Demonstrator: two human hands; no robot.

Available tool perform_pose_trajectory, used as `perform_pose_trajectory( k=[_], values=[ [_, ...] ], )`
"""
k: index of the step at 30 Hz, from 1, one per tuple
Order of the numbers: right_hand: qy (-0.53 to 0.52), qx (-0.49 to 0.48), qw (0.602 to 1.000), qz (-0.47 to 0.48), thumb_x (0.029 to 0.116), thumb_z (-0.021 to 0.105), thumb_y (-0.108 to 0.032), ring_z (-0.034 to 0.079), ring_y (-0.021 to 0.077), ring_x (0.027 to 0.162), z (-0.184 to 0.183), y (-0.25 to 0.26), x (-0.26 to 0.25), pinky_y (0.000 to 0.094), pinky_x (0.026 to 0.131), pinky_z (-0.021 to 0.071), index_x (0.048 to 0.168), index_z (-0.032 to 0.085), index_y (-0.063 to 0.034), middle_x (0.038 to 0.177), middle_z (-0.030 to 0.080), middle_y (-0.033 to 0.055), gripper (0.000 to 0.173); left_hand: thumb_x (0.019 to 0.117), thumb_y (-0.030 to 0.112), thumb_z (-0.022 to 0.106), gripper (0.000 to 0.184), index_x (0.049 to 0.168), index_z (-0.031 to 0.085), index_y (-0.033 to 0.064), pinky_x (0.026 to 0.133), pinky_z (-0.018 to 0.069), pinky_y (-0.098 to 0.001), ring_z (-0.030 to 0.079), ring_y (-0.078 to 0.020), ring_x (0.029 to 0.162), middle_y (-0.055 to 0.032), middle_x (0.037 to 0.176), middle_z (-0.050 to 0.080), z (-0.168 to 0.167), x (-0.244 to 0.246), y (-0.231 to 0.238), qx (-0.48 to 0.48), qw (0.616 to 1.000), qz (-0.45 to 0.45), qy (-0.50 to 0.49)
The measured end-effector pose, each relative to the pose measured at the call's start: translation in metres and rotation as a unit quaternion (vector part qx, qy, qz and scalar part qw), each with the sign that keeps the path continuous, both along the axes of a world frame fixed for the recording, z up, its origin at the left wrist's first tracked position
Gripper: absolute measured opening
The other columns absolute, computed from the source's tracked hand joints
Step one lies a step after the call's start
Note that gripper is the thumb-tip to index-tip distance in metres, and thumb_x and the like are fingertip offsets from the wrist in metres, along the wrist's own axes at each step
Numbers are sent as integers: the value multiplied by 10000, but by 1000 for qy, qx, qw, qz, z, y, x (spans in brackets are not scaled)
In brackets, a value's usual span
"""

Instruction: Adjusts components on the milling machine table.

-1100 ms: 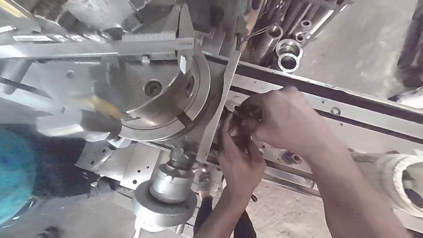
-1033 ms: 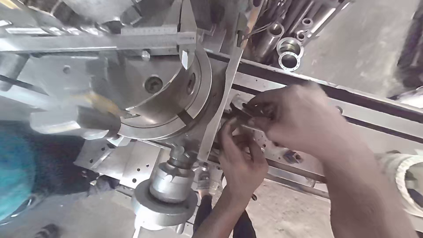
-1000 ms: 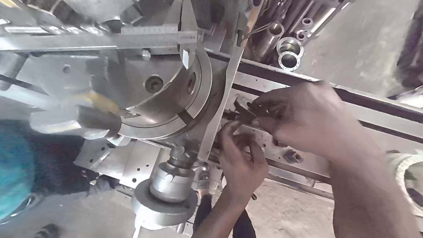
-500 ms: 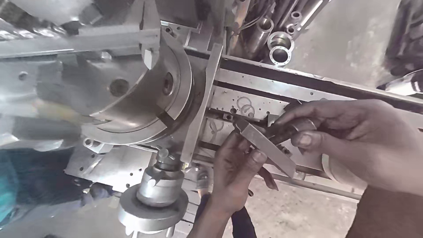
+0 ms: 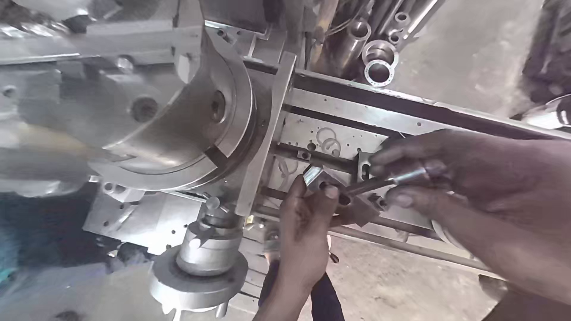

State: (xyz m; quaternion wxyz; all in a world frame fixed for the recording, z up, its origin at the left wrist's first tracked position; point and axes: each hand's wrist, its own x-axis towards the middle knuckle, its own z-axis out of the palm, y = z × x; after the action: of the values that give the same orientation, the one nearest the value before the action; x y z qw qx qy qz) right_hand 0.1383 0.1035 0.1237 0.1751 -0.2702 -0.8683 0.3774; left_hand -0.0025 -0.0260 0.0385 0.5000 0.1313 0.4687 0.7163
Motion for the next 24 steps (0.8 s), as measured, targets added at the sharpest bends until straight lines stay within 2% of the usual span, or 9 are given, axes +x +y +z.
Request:
perform_pose_trajectory(
  k=[1,3,6,10,13,17,19,21,24],
  values=[
    [-28,42,999,4,940,671,-348,607,-58,696,2,-3,-5,149,579,535,1184,696,-227,872,667,-173,274,1034,87,460,274,1288,556,50,724,652,-384,734,-193,765,-105,932,712,-1,1,-1,8,999,-4,-31],
    [-74,121,990,22,939,648,-348,609,-61,774,5,-9,-14,167,650,521,1158,716,-244,911,667,-166,252,1029,98,399,304,1291,550,70,741,657,-391,751,-201,791,-105,949,727,-1,1,-4,15,998,-4,-59],
    [-97,195,975,30,930,616,-303,636,20,839,4,-15,-22,227,675,509,1132,742,-227,954,692,-98,250,1037,65,367,271,1259,522,61,753,657,-374,748,-178,783,-76,909,721,-1,2,-5,16,1000,7,-5],
    [-99,253,961,43,943,593,-215,652,167,912,3,-25,-32,314,723,508,1114,755,-145,1017,726,5,246,1029,12,379,312,1325,471,41,722,654,-342,737,-152,741,-49,845,698,0,3,-4,-3,998,28,54],
    [-111,280,952,60,953,588,-187,639,219,933,3,-25,-38,337,725,496,1131,754,-120,1046,718,41,252,1039,18,416,189,1202,508,46,671,661,-351,741,-168,695,-71,807,705,6,3,-3,-46,996,51,54],
    [-125,266,950,102,907,596,-191,639,200,931,2,-20,-43,334,717,503,1172,751,-167,1036,710,2,308,1047,27,419,132,1119,526,57,654,659,-353,742,-174,679,-74,782,702,12,0,-2,-81,995,53,13],
    [-136,250,951,117,887,588,-201,652,190,931,0,-19,-45,336,709,519,1191,743,-177,1029,708,-2,343,1065,60,421,143,1125,551,56,644,658,-348,743,-175,676,-85,794,713,15,-1,-1,-91,995,50,-10],
    [-139,234,955,115,881,575,-216,690,141,953,2,-17,-45,312,743,559,1204,748,-187,1063,727,-16,367,1074,82,420,154,1132,561,57,642,657,-346,736,-170,668,-81,797,707,18,-2,0,-100,993,52,-20],
    [-101,233,962,101,910,575,-200,681,49,868,6,-8,-43,240,699,547,1048,767,-198,972,724,-58,237,1085,89,418,156,1169,545,51,693,665,-406,757,-229,721,-125,843,719,17,-3,3,-91,993,66,-38]
  ],
)
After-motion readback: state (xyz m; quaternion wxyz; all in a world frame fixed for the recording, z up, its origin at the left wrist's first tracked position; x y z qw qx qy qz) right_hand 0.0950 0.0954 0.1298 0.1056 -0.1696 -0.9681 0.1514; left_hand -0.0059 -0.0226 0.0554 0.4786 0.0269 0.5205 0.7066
